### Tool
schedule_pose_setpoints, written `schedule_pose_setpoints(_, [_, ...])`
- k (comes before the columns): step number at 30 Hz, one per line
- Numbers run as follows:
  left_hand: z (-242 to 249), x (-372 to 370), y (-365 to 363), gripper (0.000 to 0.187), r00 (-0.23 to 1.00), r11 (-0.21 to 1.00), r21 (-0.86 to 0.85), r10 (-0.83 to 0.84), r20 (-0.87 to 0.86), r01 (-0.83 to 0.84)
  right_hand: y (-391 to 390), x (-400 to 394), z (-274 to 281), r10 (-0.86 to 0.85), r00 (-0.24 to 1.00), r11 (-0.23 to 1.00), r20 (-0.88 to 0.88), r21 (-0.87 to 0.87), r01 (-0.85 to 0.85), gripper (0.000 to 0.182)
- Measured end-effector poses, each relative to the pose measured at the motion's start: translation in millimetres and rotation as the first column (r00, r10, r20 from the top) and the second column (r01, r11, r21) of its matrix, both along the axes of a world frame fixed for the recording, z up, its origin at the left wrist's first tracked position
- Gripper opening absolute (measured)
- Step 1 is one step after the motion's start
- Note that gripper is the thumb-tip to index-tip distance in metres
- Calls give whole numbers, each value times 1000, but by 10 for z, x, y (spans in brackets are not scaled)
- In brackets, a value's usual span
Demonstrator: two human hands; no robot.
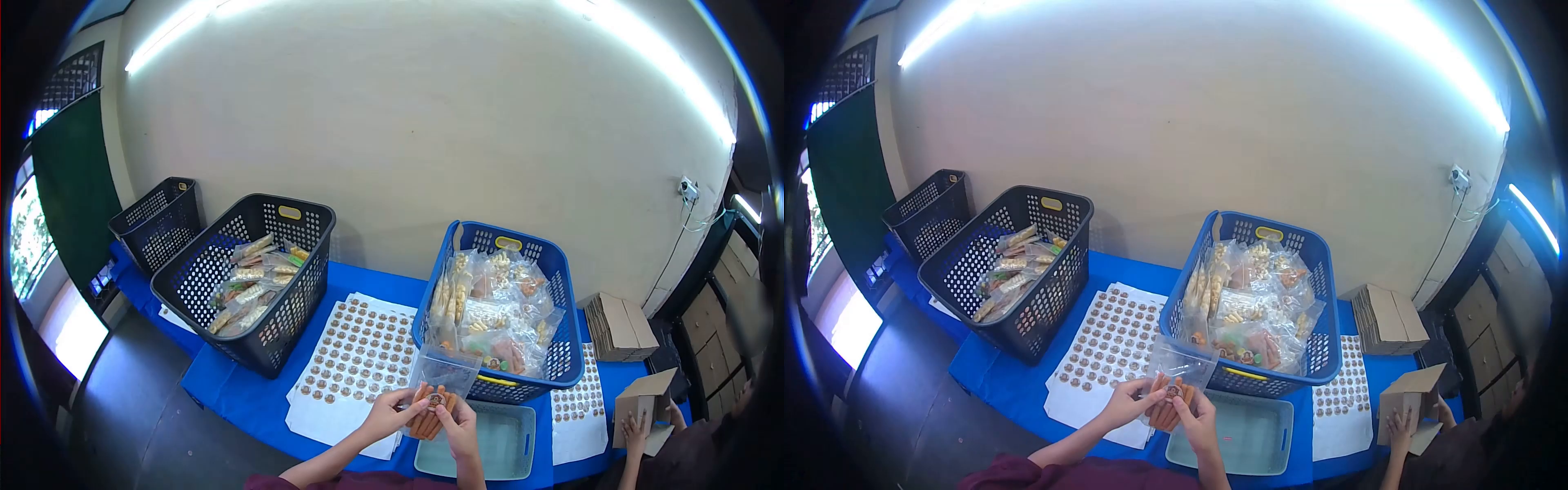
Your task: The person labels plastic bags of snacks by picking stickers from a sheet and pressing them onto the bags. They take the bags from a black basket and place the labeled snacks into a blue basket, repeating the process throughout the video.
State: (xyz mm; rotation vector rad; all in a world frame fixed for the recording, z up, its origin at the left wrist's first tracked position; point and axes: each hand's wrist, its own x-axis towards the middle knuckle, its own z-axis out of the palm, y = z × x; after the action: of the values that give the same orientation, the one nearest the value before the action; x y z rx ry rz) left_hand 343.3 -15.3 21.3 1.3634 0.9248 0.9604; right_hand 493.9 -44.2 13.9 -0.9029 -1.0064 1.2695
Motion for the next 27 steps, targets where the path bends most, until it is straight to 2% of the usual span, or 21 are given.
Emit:
schedule_pose_setpoints(3, [-56, -51, 30, 30, 988, 999, 11, 50, 146, -52, -27, -28, -93, 4, 999, 1000, 43, -1, -4, 21])
schedule_pose_setpoints(4, [-128, -68, 100, 27, 971, 990, 94, 82, 223, -106, -44, -49, -137, 5, 998, 1000, 63, 3, -5, 21])
schedule_pose_setpoints(8, [7, -252, 126, 18, 889, 986, 36, 129, 439, -161, -151, -218, -217, 90, 995, 994, 29, -66, -88, 19])
schedule_pose_setpoints(11, [1, -352, 95, 17, 919, 971, 49, 204, 338, -234, -172, -253, -238, 153, 981, 987, 115, -75, -145, 23])
schedule_pose_setpoints(12, [54, -365, 67, 16, 912, 959, 43, 251, 325, -279, -173, -252, -189, 142, 970, 990, 198, -24, -140, 28])
schedule_pose_setpoints(15, [-59, -424, 52, 16, 880, 915, 103, 338, 333, -390, -131, -188, -51, 119, 970, 989, 212, 58, -134, 30])
schedule_pose_setpoints(16, [-69, -421, 36, 15, 871, 894, 131, 371, 322, -429, -116, -170, -52, 65, 967, 990, 246, 106, -94, 33])
schedule_pose_setpoints(20, [40, -463, -134, 13, 928, 907, 220, 372, -19, -359, -92, -124, 172, -66, 822, 948, 566, 293, -126, 31])
schedule_pose_setpoints(24, [-68, -422, -212, 14, 948, 831, 542, 260, -182, -124, -122, -283, 192, 8, 747, 950, 665, 229, -214, 16])
schedule_pose_setpoints(27, [51, -389, -345, 13, 970, 905, 397, 215, -110, -156, -121, -356, 90, -99, 772, 939, 628, 315, -137, 9])
